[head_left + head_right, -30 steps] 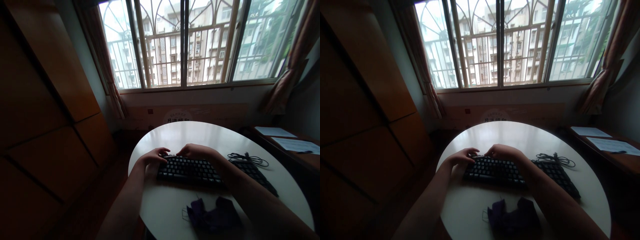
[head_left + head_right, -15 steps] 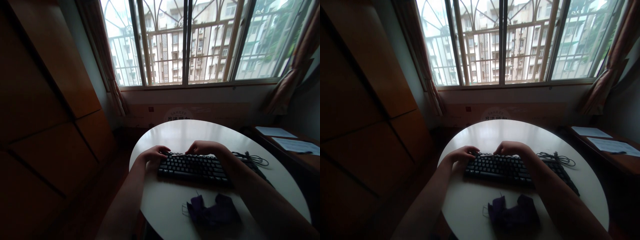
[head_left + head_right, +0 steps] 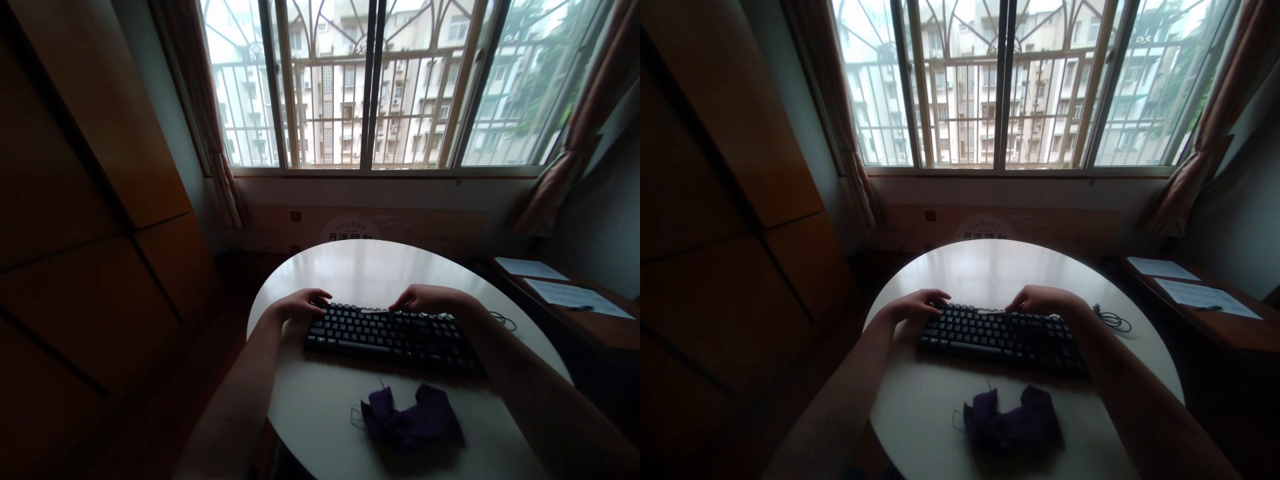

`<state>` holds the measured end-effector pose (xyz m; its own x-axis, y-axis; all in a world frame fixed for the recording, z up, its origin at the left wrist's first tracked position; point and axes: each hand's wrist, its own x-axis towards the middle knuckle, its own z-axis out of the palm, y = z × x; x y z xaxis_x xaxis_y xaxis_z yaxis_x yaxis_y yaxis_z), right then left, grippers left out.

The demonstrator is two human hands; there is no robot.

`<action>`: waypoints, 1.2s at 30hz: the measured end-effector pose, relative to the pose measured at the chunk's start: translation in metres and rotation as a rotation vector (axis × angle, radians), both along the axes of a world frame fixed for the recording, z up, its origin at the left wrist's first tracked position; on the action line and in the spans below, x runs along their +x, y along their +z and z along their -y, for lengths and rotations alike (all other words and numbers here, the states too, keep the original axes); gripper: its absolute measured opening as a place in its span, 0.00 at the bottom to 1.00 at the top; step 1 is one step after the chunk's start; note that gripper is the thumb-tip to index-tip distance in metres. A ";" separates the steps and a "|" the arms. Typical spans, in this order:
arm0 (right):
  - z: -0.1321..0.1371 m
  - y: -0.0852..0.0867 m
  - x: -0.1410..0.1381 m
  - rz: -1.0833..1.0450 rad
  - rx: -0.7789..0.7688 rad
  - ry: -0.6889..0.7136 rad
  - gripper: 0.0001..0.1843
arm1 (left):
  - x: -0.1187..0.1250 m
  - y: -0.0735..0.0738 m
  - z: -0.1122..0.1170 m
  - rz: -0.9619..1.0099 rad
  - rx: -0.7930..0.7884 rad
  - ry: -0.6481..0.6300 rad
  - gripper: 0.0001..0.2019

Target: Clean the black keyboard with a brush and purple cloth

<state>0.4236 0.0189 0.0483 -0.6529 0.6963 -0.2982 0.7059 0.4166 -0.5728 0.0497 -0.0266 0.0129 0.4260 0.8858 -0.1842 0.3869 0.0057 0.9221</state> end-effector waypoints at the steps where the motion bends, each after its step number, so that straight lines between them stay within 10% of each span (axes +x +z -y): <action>1: 0.000 0.000 0.010 0.000 -0.005 -0.014 0.23 | 0.000 0.001 0.000 -0.007 0.005 -0.004 0.28; 21: 0.008 -0.008 0.133 0.003 -0.025 -0.355 0.20 | 0.008 0.015 0.006 -0.078 0.037 0.030 0.28; 36: 0.018 -0.002 0.135 -0.059 -0.046 -0.340 0.21 | 0.010 0.017 0.006 -0.086 0.022 0.030 0.29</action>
<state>0.5582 0.0009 0.0468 -0.4027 0.8638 -0.3029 0.7650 0.1358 -0.6296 0.0599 -0.0327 0.0297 0.3829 0.9021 -0.1990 0.4647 -0.0020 0.8854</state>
